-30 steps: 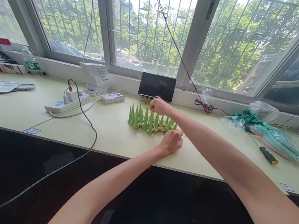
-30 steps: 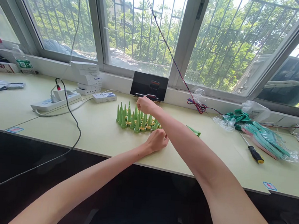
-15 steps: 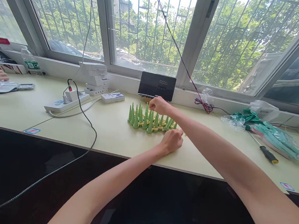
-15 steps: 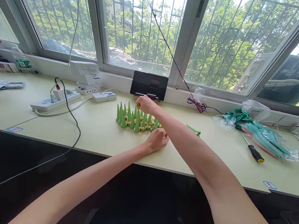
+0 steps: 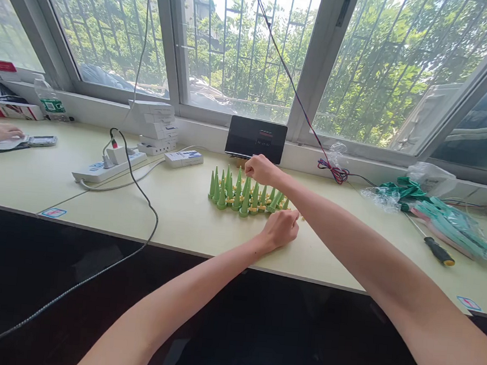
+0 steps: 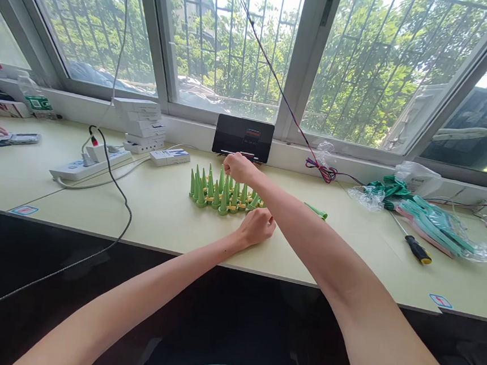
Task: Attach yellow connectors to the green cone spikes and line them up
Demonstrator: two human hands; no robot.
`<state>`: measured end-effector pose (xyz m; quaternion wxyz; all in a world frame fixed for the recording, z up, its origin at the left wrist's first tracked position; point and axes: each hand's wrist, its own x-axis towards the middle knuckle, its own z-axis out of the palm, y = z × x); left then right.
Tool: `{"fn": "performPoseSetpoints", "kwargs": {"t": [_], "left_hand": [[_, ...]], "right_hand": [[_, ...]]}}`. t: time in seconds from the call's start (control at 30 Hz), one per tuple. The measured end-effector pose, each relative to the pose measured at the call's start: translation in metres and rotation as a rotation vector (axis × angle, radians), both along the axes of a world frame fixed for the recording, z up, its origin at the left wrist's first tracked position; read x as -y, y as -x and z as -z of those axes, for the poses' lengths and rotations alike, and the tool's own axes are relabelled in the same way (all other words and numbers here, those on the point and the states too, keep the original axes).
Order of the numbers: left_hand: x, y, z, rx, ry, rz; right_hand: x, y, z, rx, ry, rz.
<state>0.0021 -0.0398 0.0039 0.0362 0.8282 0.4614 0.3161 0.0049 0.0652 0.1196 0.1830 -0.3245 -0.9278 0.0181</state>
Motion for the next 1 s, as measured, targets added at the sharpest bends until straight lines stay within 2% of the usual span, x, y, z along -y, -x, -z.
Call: {"fn": "performPoseSetpoints", "kwargs": {"t": [0.23, 0.77, 1.0], "left_hand": [[0.0, 0.0, 0.0, -0.028, 0.008, -0.006], [-0.001, 0.0, 0.001, -0.019, -0.02, 0.015], [0.0, 0.001, 0.0, -0.03, 0.011, 0.008]], "right_hand": [[-0.001, -0.002, -0.002, -0.022, 0.015, 0.017], [0.01, -0.001, -0.024, -0.032, 0.001, 0.082], [0.009, -0.003, -0.026, -0.04, 0.0, 0.062]]}}
